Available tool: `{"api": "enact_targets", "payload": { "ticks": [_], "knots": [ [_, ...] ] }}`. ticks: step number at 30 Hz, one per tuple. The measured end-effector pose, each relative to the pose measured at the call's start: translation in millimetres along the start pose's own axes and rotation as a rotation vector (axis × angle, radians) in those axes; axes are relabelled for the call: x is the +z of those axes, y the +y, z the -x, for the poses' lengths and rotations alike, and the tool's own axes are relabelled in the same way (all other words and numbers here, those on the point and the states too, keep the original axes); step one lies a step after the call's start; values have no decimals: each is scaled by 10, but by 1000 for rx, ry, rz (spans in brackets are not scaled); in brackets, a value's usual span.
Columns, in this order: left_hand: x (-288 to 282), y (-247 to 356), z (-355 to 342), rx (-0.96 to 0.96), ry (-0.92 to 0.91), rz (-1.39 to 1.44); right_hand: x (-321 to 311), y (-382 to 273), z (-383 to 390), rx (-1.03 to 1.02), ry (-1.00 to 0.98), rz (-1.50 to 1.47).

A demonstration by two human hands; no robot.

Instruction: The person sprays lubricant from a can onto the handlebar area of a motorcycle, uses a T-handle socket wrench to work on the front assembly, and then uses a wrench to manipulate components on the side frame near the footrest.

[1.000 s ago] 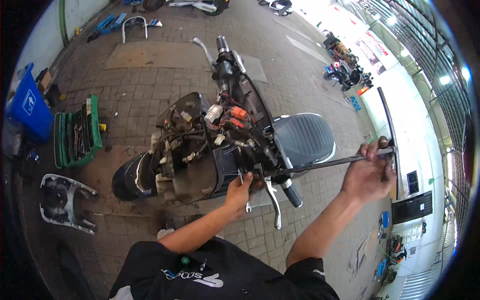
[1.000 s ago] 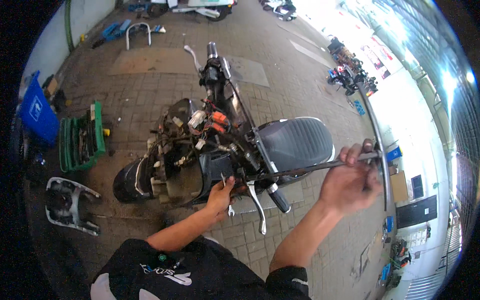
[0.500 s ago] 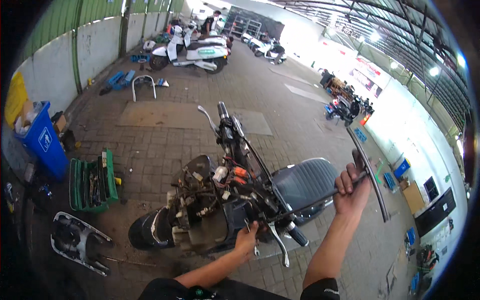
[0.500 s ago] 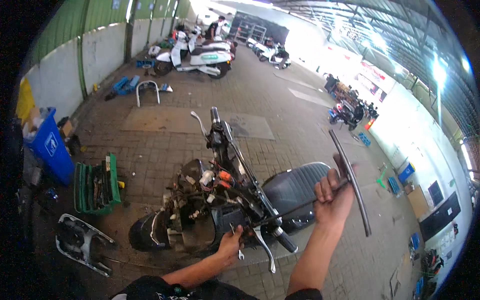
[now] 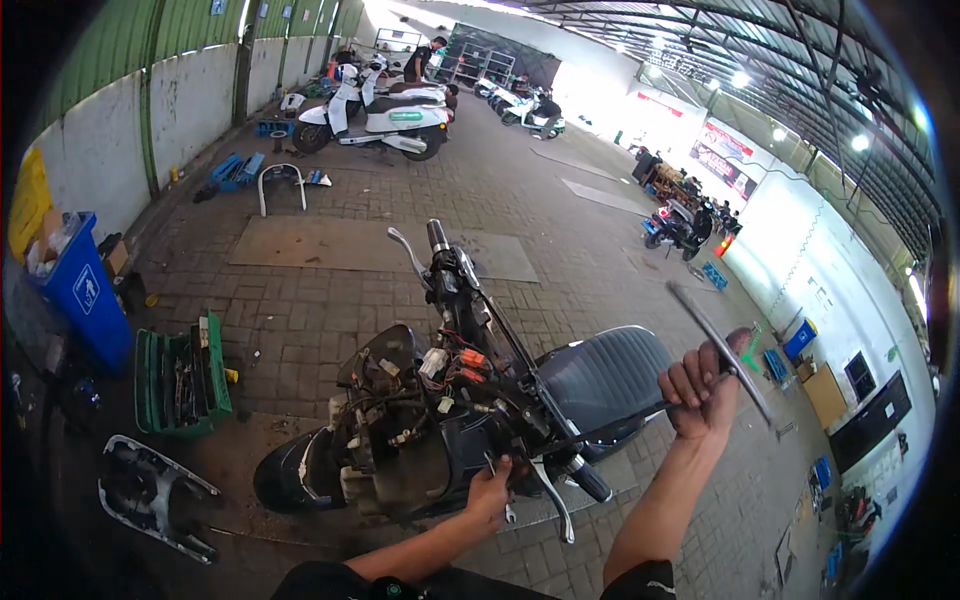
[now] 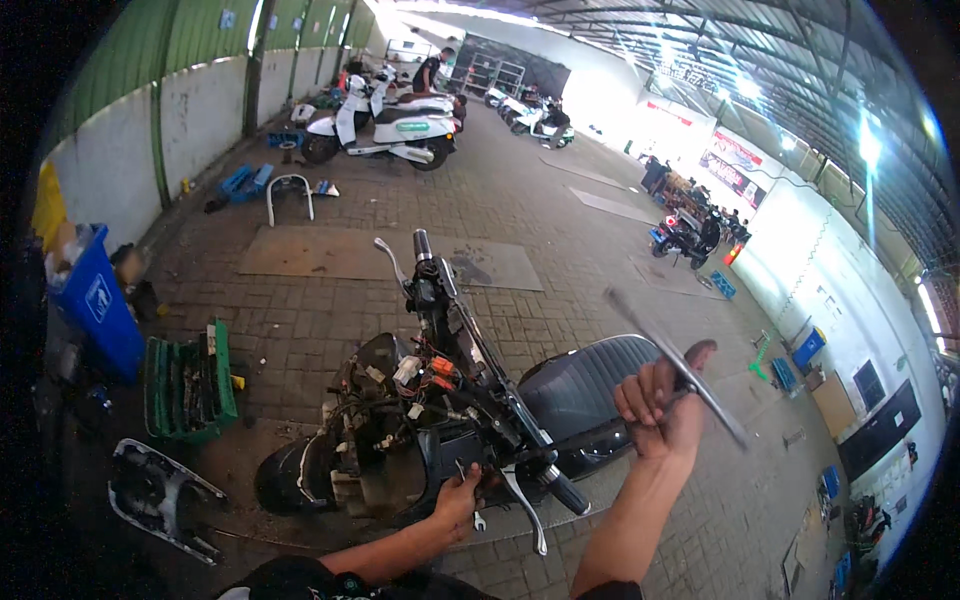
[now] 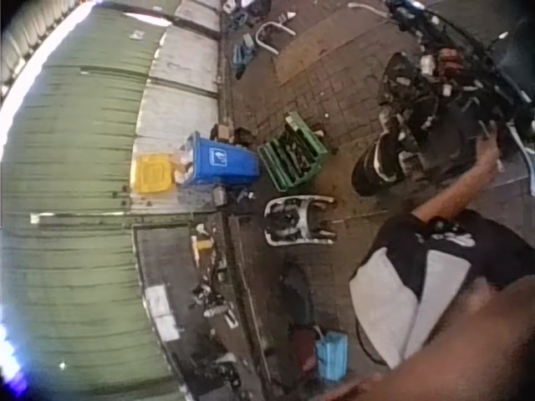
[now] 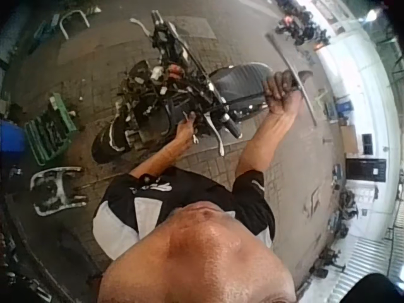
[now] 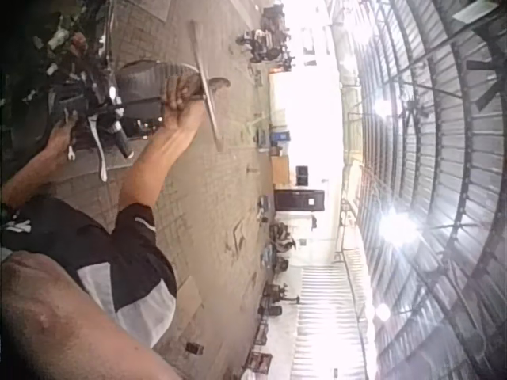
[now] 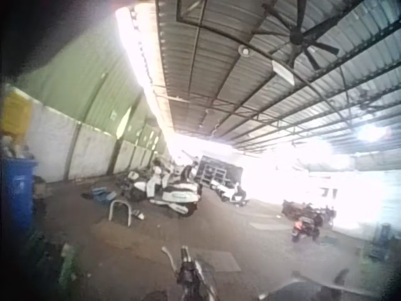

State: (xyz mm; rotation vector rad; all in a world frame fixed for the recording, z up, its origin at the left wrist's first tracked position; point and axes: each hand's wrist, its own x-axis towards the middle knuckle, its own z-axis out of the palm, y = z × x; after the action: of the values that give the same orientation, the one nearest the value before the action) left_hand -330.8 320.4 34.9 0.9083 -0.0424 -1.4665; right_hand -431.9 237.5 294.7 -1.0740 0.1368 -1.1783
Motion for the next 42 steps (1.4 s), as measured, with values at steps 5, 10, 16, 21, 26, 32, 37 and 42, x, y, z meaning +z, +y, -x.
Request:
{"api": "enact_targets", "payload": {
  "ticks": [5,10,16,21,26,32,37,42],
  "knots": [
    [105,144,136,-12,-3,-79,150,139,111,-224,285,31],
    [34,65,65,30,-51,-49,163,286,164,-583,339,179],
    [30,43,51,4,-45,-23,-75,-150,-23,103,-46,46],
    [0,-14,3,64,-40,-13,-41,54,-7,-80,186,5],
    [43,70,86,66,-72,-64,110,309,191,-607,236,209],
    [3,89,-4,-18,3,-167,212,30,44,-280,196,67],
    [31,85,-22,4,12,-64,453,-505,54,-327,-129,183],
    [-102,-23,-108,-245,-98,2,639,-520,390,-590,68,789]
  ]
}}
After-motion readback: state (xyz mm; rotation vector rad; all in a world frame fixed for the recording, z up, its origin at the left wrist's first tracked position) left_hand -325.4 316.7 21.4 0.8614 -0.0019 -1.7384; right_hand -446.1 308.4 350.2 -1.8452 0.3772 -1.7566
